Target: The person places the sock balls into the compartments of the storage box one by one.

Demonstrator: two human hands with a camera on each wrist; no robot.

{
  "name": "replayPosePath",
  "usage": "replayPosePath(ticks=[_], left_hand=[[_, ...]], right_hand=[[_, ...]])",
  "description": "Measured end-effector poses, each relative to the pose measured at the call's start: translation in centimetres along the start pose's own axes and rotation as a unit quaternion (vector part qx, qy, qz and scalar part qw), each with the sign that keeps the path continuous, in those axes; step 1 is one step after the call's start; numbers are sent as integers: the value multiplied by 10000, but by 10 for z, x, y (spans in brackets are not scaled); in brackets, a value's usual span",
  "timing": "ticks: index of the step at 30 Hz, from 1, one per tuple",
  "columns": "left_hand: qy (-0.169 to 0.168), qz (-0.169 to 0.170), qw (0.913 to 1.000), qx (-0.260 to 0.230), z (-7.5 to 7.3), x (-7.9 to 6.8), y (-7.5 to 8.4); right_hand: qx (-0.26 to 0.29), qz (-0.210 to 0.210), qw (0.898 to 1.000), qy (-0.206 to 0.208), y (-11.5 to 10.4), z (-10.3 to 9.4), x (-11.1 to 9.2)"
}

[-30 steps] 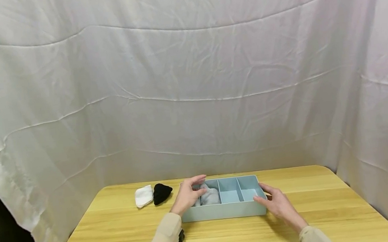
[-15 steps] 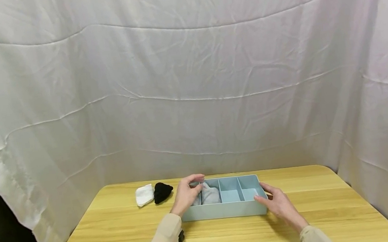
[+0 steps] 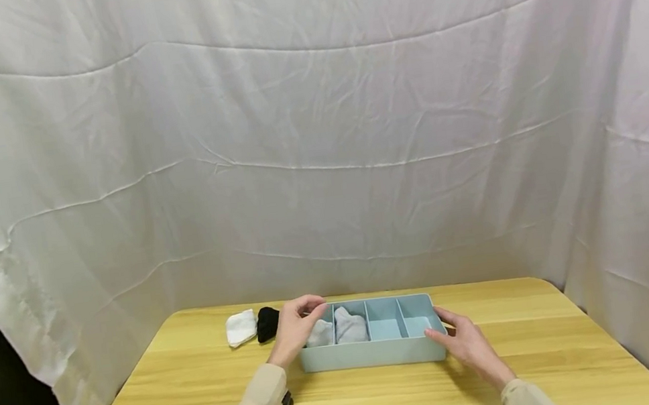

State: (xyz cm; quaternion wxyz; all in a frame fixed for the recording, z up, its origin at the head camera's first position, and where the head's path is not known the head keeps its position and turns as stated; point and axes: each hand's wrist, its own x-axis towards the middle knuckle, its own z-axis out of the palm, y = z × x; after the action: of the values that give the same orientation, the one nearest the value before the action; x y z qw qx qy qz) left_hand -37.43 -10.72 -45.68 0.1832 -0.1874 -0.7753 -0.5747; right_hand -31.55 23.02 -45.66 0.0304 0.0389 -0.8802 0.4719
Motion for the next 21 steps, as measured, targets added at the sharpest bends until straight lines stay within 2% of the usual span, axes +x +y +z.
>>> replayPosePath(ticks=[8,11,15,18,21], left_hand=[[138,-609,9979,-194,-31,-8,-4],[67,-719,9967,-360,-44,-9,7],[-125,-1002,9945,-262,-64,-12,24],[-258,-1187,9925,-127,-77,-13,20],[-281,-1252,9916,-165,-89,-13,8]], right_hand=[[80,22,9999,74,1,3,-1],[120,-2,9999,102,1,3,0],[118,-2,9999,84,2,2,0],[81,-11,9999,86,1,1,0],[49,-31,9999,83,1,1,1]])
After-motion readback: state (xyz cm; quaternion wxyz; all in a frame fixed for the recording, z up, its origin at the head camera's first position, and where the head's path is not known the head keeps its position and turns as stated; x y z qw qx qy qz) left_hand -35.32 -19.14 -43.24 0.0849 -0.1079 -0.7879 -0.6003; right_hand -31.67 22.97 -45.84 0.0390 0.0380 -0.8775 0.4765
